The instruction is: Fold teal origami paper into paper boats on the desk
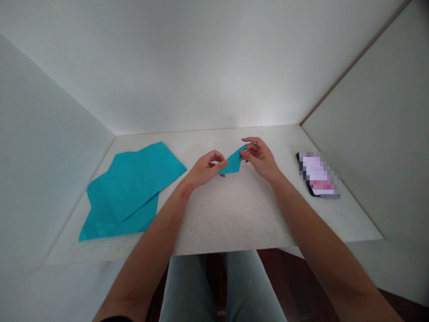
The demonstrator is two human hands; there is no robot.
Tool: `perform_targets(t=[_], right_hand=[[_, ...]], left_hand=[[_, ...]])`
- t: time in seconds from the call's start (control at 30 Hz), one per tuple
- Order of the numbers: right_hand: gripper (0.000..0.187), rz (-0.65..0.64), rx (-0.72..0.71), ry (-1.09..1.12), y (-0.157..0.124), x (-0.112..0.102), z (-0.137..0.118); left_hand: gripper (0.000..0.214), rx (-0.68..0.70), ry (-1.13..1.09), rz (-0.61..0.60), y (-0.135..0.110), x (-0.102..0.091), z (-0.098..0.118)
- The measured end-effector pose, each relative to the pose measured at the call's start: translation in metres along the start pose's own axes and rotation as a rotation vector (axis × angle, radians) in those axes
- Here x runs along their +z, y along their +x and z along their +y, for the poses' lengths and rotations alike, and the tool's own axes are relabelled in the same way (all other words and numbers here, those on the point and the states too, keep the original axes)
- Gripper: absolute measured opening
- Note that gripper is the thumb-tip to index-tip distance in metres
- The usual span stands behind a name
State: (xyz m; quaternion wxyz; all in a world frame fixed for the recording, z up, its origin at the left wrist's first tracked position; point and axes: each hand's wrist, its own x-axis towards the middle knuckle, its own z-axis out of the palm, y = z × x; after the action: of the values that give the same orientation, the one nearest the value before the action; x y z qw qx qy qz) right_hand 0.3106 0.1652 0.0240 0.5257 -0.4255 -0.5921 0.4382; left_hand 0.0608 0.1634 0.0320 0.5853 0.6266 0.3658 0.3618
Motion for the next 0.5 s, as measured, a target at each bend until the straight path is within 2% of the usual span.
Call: perform_targets(t=[0.17,0.5], right_hand=[[0.056,-0.086,-0.020,-0.003,-0.006,0.008,-0.005],[0.085,-0.215,-0.101,-0.029,-0.012,0.018,-0.003]], left_hand=[[0.053,0.010,-0.024,-0.103,-0.003,0.004,0.004],[0.053,0.040,-0.017,-0.096,-0.004,0.011,0.004]])
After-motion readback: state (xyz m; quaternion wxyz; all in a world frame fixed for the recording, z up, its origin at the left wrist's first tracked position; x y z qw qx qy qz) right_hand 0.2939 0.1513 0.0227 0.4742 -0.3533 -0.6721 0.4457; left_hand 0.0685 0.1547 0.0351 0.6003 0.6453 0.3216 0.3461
